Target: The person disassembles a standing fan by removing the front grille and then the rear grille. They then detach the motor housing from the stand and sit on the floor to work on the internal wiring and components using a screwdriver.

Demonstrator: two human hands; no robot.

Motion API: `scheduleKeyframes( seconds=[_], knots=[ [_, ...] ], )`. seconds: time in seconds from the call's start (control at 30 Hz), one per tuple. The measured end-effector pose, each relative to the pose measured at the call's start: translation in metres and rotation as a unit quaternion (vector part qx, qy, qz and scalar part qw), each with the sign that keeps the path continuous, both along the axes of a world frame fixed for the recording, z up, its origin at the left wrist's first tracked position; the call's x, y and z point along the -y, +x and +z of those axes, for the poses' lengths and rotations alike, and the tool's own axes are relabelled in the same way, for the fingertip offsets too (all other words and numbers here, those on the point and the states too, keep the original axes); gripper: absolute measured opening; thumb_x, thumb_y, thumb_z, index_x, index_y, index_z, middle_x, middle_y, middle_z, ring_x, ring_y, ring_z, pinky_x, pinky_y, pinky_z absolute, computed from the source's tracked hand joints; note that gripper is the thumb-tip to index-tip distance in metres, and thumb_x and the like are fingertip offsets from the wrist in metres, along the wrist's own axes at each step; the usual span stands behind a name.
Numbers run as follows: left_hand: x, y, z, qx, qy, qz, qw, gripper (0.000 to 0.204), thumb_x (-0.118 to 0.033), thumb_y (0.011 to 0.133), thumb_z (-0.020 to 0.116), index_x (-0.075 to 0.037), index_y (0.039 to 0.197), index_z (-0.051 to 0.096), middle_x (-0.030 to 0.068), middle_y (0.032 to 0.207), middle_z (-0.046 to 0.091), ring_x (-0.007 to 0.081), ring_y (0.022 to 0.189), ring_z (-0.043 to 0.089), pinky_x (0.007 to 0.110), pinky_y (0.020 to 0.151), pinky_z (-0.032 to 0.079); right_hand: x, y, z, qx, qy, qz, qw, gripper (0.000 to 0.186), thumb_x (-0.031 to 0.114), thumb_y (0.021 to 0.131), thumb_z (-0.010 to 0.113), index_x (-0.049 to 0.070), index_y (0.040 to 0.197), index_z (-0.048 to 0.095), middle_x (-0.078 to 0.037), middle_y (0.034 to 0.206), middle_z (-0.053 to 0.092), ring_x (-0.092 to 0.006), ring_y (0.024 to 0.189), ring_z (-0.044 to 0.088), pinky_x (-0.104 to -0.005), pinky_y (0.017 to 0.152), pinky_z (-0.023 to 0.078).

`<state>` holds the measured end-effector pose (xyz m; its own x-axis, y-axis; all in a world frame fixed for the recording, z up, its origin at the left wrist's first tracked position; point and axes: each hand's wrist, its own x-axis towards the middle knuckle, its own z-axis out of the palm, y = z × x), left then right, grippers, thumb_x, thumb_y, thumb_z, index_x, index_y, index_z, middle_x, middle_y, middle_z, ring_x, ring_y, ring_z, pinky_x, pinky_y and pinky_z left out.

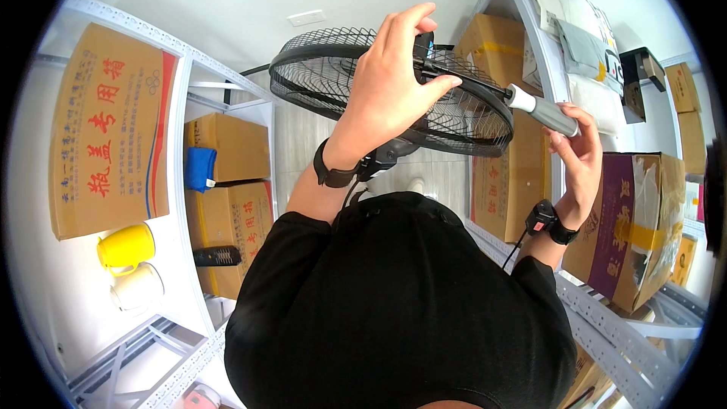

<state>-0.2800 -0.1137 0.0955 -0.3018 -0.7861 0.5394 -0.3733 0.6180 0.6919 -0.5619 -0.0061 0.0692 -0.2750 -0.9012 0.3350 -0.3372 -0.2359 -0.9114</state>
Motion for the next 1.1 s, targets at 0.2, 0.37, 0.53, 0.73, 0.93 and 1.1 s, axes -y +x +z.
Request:
scheduleKeyframes(
  seconds=[0.2, 0.37, 0.53, 0.73, 0.93, 1.1],
  knots=[
    [-0.004, 0.003, 0.001, -0.027, 0.032, -0.004, 0.999, 0.087, -0.012, 0.069, 0.091, -0.007, 0.143, 0.046, 0.0104, 0.127, 0.065, 0.0272, 0.124, 0.062, 0.04, 0.105, 0.048, -0.006, -0.012, 0.009, 0.057, 0.098, 0.009, 0.993, 0.039, 0.036, 0.11, 0.044, 0.004, 0.122, 0.062, -0.002, 0.073, 0.062, -0.0045, 0.053, 0.051, -0.0175, 0.046, 0.036],
    [-0.001, 0.007, -0.002, -0.039, 0.023, 0.001, 0.999, 0.089, -0.01, 0.067, 0.091, -0.007, 0.144, 0.046, 0.011, 0.128, 0.065, 0.0264, 0.127, 0.061, 0.04, 0.107, 0.046, -0.003, -0.01, 0.006, 0.072, 0.086, 0.056, 0.992, 0.035, 0.031, 0.108, 0.05, 0.005, 0.131, 0.055, -0.005, 0.081, 0.064, -0.0068, 0.061, 0.056, -0.0174, 0.048, 0.038],
    [0.0, 0.009, 0.0, -0.024, 0.016, 0.005, 1.0, 0.088, -0.009, 0.067, 0.091, -0.007, 0.143, 0.047, 0.0114, 0.128, 0.065, 0.0266, 0.127, 0.061, 0.039, 0.107, 0.046, -0.007, -0.008, 0.003, 0.08, 0.085, 0.055, 0.992, 0.034, 0.026, 0.105, 0.056, 0.003, 0.13, 0.051, -0.005, 0.08, 0.064, -0.0079, 0.062, 0.059, -0.0175, 0.048, 0.039],
    [-0.004, 0.003, 0.006, 0.011, -0.01, -0.012, 1.0, 0.051, -0.014, 0.071, 0.088, -0.016, 0.119, 0.071, 0.0055, 0.119, 0.066, 0.027, 0.115, 0.064, 0.038, 0.1, 0.05, -0.004, -0.032, -0.012, -0.005, 0.143, 0.033, 0.989, 0.042, 0.039, 0.111, 0.041, 0.001, 0.106, 0.059, 0.0, 0.058, 0.055, -0.0038, 0.042, 0.047, -0.018, 0.037, 0.031],
    [0.004, -0.006, -0.014, 0.086, -0.162, 0.007, 0.983, 0.016, -0.03, 0.078, 0.083, -0.018, 0.089, 0.079, 0.0009, 0.108, 0.065, 0.0267, 0.106, 0.064, 0.05, 0.112, 0.039, -0.004, -0.036, -0.012, 0.045, 0.138, 0.062, 0.988, 0.034, 0.036, 0.104, 0.058, 0.005, 0.116, 0.064, -0.002, 0.08, 0.065, -0.0073, 0.068, 0.06, -0.019, 0.059, 0.044],
    [0.001, -0.01, -0.017, 0.084, -0.163, 0.01, 0.983, 0.016, -0.03, 0.078, 0.082, -0.017, 0.087, 0.079, -0.0005, 0.107, 0.067, 0.0231, 0.106, 0.065, 0.055, 0.111, 0.038, -0.003, -0.014, 0.003, 0.034, -0.054, 0.073, 0.995, 0.047, 0.01, 0.087, 0.076, 0.006, 0.131, 0.059, -0.006, 0.126, 0.059, -0.0132, 0.107, 0.058, -0.0209, 0.079, 0.045]
  ],
)
